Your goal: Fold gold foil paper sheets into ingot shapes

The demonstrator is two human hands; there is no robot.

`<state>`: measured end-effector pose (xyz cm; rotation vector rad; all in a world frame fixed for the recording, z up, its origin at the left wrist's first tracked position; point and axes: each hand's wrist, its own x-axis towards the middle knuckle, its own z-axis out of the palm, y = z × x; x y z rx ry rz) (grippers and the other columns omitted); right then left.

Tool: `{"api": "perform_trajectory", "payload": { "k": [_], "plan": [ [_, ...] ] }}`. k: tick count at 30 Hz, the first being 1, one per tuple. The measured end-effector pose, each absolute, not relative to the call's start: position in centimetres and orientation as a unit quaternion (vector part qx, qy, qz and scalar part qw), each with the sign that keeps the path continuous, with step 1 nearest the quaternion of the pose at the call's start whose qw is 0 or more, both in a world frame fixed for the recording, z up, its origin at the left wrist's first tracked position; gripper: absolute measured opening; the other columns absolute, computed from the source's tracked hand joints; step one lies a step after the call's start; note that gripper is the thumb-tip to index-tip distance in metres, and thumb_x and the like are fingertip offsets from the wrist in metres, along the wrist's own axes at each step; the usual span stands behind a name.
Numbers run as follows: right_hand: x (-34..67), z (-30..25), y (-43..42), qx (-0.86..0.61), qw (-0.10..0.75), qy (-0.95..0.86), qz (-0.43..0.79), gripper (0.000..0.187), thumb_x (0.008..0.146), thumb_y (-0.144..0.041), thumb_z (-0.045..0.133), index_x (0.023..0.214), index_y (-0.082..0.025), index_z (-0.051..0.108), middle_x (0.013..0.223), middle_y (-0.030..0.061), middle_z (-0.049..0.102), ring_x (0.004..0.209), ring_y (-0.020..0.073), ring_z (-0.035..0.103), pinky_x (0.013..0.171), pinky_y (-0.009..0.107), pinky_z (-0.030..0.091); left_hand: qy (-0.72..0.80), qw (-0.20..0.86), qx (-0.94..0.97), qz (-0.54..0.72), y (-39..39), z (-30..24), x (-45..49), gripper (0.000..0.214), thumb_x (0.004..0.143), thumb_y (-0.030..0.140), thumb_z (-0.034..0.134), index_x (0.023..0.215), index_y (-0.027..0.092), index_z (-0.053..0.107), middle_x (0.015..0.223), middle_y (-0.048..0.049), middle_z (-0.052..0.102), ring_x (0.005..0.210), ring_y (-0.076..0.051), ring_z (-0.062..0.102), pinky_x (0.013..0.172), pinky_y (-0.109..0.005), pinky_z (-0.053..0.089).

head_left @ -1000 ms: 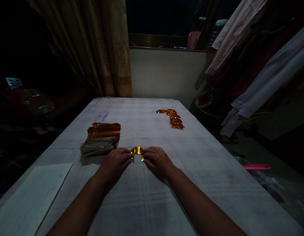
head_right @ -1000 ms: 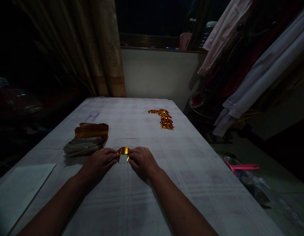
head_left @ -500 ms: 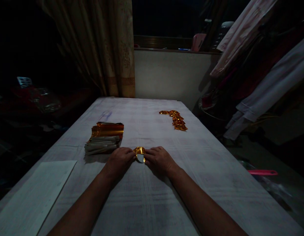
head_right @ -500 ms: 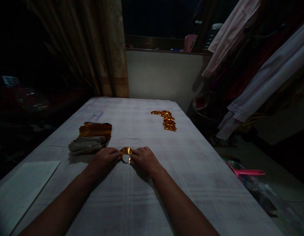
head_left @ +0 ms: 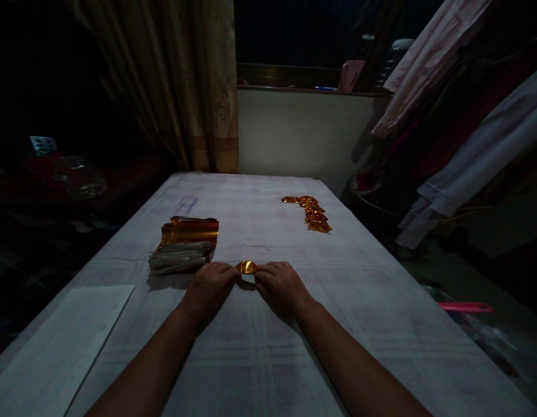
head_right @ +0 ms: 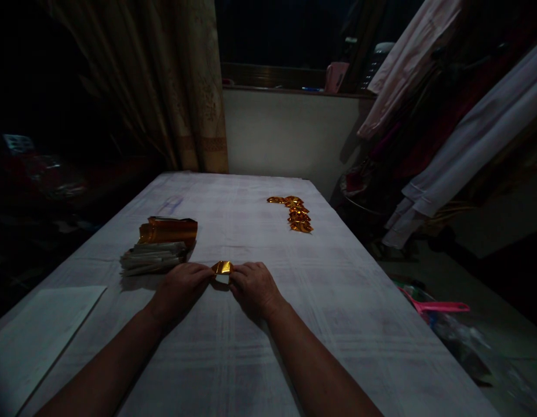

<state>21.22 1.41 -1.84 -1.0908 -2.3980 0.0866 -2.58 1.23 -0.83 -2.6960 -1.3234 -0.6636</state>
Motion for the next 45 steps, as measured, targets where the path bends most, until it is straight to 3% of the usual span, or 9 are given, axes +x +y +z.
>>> {"api": "perform_trajectory", "payload": {
  "k": [4, 9, 14, 20, 28, 33, 37, 45],
  "plan": [
    [21.5, -2.5, 1.7, -0.414, 0.279, -0.864, 0.057, 0.015, 0.093, -0.018, 0.062, 0.104, -0.023, 0.072, 0.112, 0.0047, 0.077, 0.102, 0.0215, 0.069, 0.088, 0.036, 0.045, -0.433, 0.015, -0.872, -0.227, 1.1, -0.8, -2.8, 0.015, 0.097, 0.022, 0.056, 0.1, 0.022, 0.07, 0.1, -0.0056, 0.075, 0.092, -0.021, 0.068, 0.081, -0.034, 0.049],
    [21.9, -2.7, 1.9, -0.446, 0.293, -0.842, 0.079, 0.011, 0.092, -0.02, 0.064, 0.098, -0.023, 0.073, 0.103, 0.0053, 0.077, 0.094, 0.0208, 0.067, 0.085, 0.035, 0.046, -0.462, -0.004, -0.854, -0.24, 0.9, -0.6, -2.7, 0.017, 0.098, 0.026, 0.054, 0.096, 0.02, 0.069, 0.097, -0.0064, 0.072, 0.093, -0.023, 0.065, 0.087, -0.04, 0.045],
    [21.5, -2.6, 1.9, -0.403, 0.317, -0.858, 0.041, 0.013, 0.095, -0.021, 0.06, 0.097, -0.023, 0.072, 0.107, 0.0085, 0.075, 0.098, 0.0221, 0.065, 0.085, 0.036, 0.048, -0.464, -0.026, -0.854, -0.232, 0.8, -0.2, -2.5, 0.018, 0.098, 0.028, 0.052, 0.093, 0.021, 0.068, 0.093, -0.0051, 0.072, 0.092, -0.023, 0.063, 0.089, -0.041, 0.042],
    [21.2, -2.8, 1.8, -0.431, 0.284, -0.854, 0.063, 0.009, 0.092, -0.019, 0.062, 0.089, -0.021, 0.07, 0.085, 0.0048, 0.073, 0.081, 0.0198, 0.064, 0.077, 0.032, 0.047, -0.473, -0.047, -0.846, -0.241, 0.7, -0.1, -2.4, 0.02, 0.098, 0.029, 0.051, 0.093, 0.021, 0.069, 0.093, -0.0051, 0.071, 0.09, -0.022, 0.063, 0.086, -0.04, 0.043],
    [20.0, -1.8, 2.1, -0.551, 0.272, -0.777, 0.137, 0.01, 0.089, -0.019, 0.061, 0.091, -0.024, 0.07, 0.085, 0.0027, 0.074, 0.081, 0.02, 0.067, 0.073, 0.03, 0.044, -0.538, -0.048, -0.811, -0.225, 1.2, -0.8, -1.8, 0.015, 0.096, 0.03, 0.055, 0.093, 0.022, 0.068, 0.091, -0.0041, 0.072, 0.089, -0.024, 0.063, 0.081, -0.038, 0.043],
    [19.4, -1.9, 2.1, -0.581, 0.28, -0.755, 0.116, 0.01, 0.088, -0.02, 0.063, 0.097, -0.023, 0.067, 0.087, 0.0038, 0.073, 0.082, 0.0211, 0.066, 0.073, 0.03, 0.043, -0.556, -0.029, -0.801, -0.218, 1.5, -1.2, -1.3, 0.013, 0.096, 0.029, 0.055, 0.091, 0.021, 0.065, 0.091, -0.0055, 0.072, 0.091, -0.026, 0.062, 0.08, -0.038, 0.043],
    [19.2, -2.1, 2.1, -0.589, 0.258, -0.76, 0.093, 0.005, 0.091, -0.021, 0.061, 0.091, -0.023, 0.065, 0.085, 0.0035, 0.07, 0.08, 0.0206, 0.063, 0.071, 0.03, 0.04, -0.567, -0.016, -0.794, -0.221, 1.5, -1.5, -1.0, 0.015, 0.097, 0.029, 0.052, 0.09, 0.021, 0.063, 0.09, -0.0059, 0.07, 0.09, -0.025, 0.06, 0.08, -0.038, 0.043],
    [19.1, -1.7, 1.7, -0.559, 0.218, -0.798, 0.056, 0.016, 0.099, -0.024, 0.057, 0.103, -0.027, 0.073, 0.099, 0.0054, 0.069, 0.089, 0.0212, 0.063, 0.075, 0.032, 0.043, -0.548, -0.009, -0.807, -0.22, 1.2, -1.4, -0.8, 0.02, 0.095, 0.022, 0.058, 0.109, 0.028, 0.071, 0.104, -0.0054, 0.072, 0.097, -0.026, 0.061, 0.082, -0.039, 0.044]
  ]
}}
